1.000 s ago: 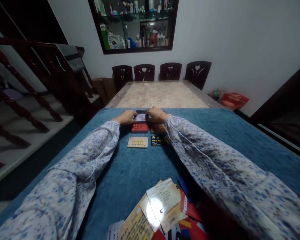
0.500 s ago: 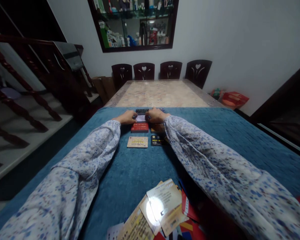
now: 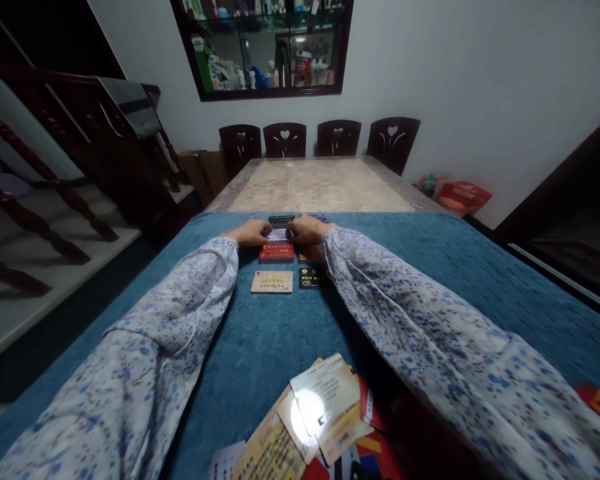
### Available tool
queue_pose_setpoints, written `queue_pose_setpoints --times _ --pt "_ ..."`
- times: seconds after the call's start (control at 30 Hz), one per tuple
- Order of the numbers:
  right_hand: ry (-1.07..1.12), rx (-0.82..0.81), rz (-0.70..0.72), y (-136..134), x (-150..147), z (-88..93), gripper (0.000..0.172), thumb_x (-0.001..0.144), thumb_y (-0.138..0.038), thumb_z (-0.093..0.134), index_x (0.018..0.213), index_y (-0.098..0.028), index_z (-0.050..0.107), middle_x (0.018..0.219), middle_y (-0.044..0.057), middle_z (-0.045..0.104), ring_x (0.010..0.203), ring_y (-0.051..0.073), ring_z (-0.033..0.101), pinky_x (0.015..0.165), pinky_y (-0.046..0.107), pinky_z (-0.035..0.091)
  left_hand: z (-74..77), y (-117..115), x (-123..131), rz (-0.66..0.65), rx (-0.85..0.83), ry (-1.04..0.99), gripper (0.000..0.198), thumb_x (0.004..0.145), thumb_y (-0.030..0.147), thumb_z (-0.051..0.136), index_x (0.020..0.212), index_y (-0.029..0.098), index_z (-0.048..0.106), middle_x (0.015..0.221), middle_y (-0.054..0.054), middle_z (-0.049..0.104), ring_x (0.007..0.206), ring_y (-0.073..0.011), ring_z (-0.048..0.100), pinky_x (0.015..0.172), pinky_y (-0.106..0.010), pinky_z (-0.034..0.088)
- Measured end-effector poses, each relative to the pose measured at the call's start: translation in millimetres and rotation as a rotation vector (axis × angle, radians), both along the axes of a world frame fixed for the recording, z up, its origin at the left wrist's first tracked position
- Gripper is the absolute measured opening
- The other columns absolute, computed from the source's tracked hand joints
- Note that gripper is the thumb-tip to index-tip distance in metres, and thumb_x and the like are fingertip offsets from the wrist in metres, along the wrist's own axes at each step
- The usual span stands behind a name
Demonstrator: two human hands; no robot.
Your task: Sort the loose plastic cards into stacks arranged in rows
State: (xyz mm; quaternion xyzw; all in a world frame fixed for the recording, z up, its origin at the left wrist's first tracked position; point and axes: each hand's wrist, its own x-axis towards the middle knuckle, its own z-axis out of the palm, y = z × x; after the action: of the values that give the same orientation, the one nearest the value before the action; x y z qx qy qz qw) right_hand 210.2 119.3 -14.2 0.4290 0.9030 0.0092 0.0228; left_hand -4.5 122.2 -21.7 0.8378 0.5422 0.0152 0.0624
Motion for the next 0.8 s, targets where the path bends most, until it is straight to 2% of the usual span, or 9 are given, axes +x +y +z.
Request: queue_pose_setpoints --times 0.23,0.43,0.63,0.8 --pt "-0.017 -0.037 0.029 -1.2 -1.2 5.6 0.033 0.092 -0.03 0.063 0.121 -0.019 0.074 0.119 0.012 0.076 0.107 0.022 0.069 0.09 0.024 0.048 3.0 -0.7 3.6 0.017 -0.015 0.034 0.044 0.073 0.026 0.063 0.115 0.018 0.072 0.111 -0.007 0.076 0.1 -0.0235 0.069 0.088 -0.027 0.053" --pt "-0.056 0.042 0.025 -4.9 1.3 13.5 0.035 0.094 -0.031 0.06 0.121 -0.013 0.074 0.122 0.017 0.074 0.113 0.028 0.067 0.091 0.031 0.049 10.0 -11.2 1.9 0.04 -0.001 -0.008 0.039 0.075 0.021 0.061 0.112 0.018 0.074 0.111 -0.006 0.077 0.106 -0.0256 0.07 0.093 -0.028 0.053" --pt "-0.012 0.111 0.085 -18.5 13.8 22.0 0.034 0.091 -0.023 0.062 0.122 -0.013 0.073 0.127 0.017 0.072 0.114 0.027 0.064 0.097 0.033 0.044 14.1 -26.2 -2.2 0.062 0.154 -0.036 0.031 0.084 0.019 0.053 0.104 0.013 0.076 0.106 -0.011 0.076 0.1 -0.0255 0.069 0.094 -0.033 0.051" --pt "0.027 0.166 0.07 -41.7 24.5 26.2 0.029 0.094 -0.017 0.055 0.112 -0.015 0.077 0.119 0.014 0.075 0.109 0.025 0.063 0.087 0.031 0.041 11.7 -39.0 1.3 -0.036 0.273 -0.117 0.029 0.086 0.021 0.051 0.095 0.013 0.077 0.103 -0.012 0.075 0.094 -0.0225 0.066 0.092 -0.033 0.052"
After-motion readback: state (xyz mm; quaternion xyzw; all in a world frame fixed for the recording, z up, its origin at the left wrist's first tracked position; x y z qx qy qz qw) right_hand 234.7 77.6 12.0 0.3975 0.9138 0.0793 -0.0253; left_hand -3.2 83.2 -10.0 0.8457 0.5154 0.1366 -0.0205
